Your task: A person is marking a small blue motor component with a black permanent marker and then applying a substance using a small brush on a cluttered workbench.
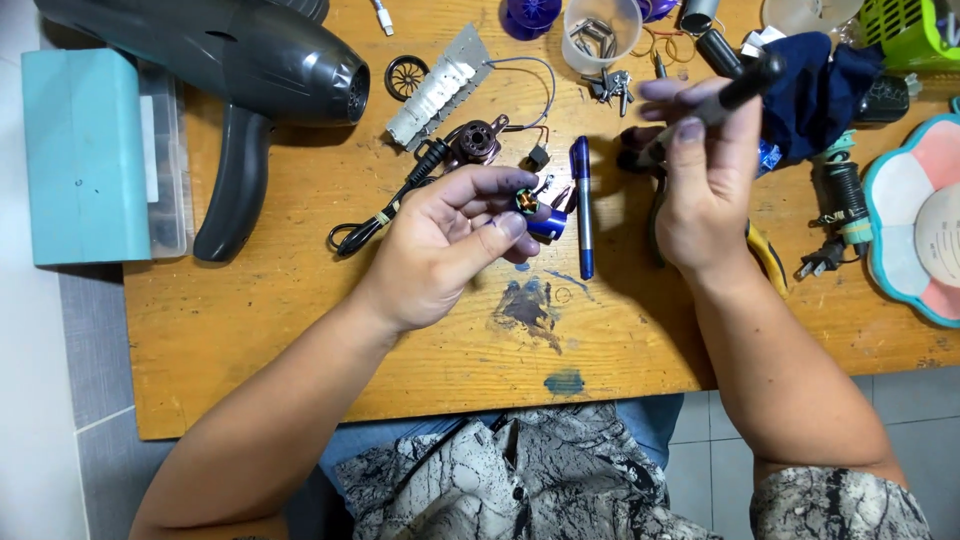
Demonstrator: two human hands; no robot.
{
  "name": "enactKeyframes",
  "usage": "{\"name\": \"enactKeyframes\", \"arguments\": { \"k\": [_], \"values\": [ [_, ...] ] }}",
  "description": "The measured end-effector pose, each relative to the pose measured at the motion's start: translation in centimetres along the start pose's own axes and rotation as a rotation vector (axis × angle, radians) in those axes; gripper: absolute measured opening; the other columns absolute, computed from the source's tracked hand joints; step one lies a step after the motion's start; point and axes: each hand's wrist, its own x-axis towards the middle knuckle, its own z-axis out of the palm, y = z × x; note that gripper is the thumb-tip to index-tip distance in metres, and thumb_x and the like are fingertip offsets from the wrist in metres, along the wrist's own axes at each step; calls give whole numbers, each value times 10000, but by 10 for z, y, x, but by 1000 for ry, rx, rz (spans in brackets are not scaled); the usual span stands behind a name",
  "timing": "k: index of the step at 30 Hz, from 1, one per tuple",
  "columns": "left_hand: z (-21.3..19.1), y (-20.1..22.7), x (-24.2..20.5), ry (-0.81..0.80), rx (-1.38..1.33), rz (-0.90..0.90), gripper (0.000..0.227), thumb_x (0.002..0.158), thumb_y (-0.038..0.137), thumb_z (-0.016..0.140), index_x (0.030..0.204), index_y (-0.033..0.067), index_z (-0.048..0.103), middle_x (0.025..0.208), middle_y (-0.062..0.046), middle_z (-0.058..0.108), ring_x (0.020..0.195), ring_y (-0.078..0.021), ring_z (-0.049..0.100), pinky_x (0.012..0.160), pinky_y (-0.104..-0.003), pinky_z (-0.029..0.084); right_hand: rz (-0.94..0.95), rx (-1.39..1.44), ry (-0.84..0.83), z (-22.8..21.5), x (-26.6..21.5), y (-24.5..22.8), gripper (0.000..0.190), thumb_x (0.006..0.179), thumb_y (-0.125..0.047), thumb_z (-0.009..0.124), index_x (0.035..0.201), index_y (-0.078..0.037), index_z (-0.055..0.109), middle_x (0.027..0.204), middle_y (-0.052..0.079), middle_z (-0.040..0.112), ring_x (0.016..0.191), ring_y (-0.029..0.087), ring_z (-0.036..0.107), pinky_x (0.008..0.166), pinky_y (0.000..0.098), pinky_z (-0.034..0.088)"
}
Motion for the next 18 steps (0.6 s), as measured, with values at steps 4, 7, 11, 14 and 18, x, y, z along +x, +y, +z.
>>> {"name": "enactKeyframes", "arguments": {
  "k": [4,7,11,14,18],
  "values": [
    [1,-1,-1,13,20,-27,398,1104,55,741,1485,-12,652,1266,-242,826,1051,-270,867,1007,-353,741,-33,-169,226,-10,-12,-2,200,1342,-283,511,1440,-112,545,1240,73,524,1049,198,487,932,365,458],
    [2,2,-1,7,-3,-38,393,1115,23,720,1497,-27,642,1312,-247,823,1068,-276,850,1035,-375,738,-213,7,299,-11,-14,-5,305,1344,-375,527,1477,-101,531,1088,135,620,933,290,663,865,424,598],
    [1,2,-1,-3,10,-38,402,1112,12,728,1504,-22,645,1354,-231,822,1139,-303,870,1048,-375,740,-315,132,269,8,-13,-36,338,1218,-383,656,1271,-127,441,857,155,495,711,321,554,698,464,544],
    [0,3,-1,-4,-13,-55,407,1110,5,725,1507,-13,634,1373,-260,817,1167,-319,864,1006,-400,766,-377,137,197,10,-16,-37,301,1219,-361,622,1284,-124,447,848,160,553,690,313,590,695,447,558],
    [0,-4,-1,68,38,-43,400,1076,-11,775,1463,-34,679,1268,-189,823,1114,-221,844,1034,-307,735,-418,84,134,10,-31,-29,312,1263,-335,571,1345,-39,522,1120,153,575,898,375,729,811,502,677]
  ]
}}
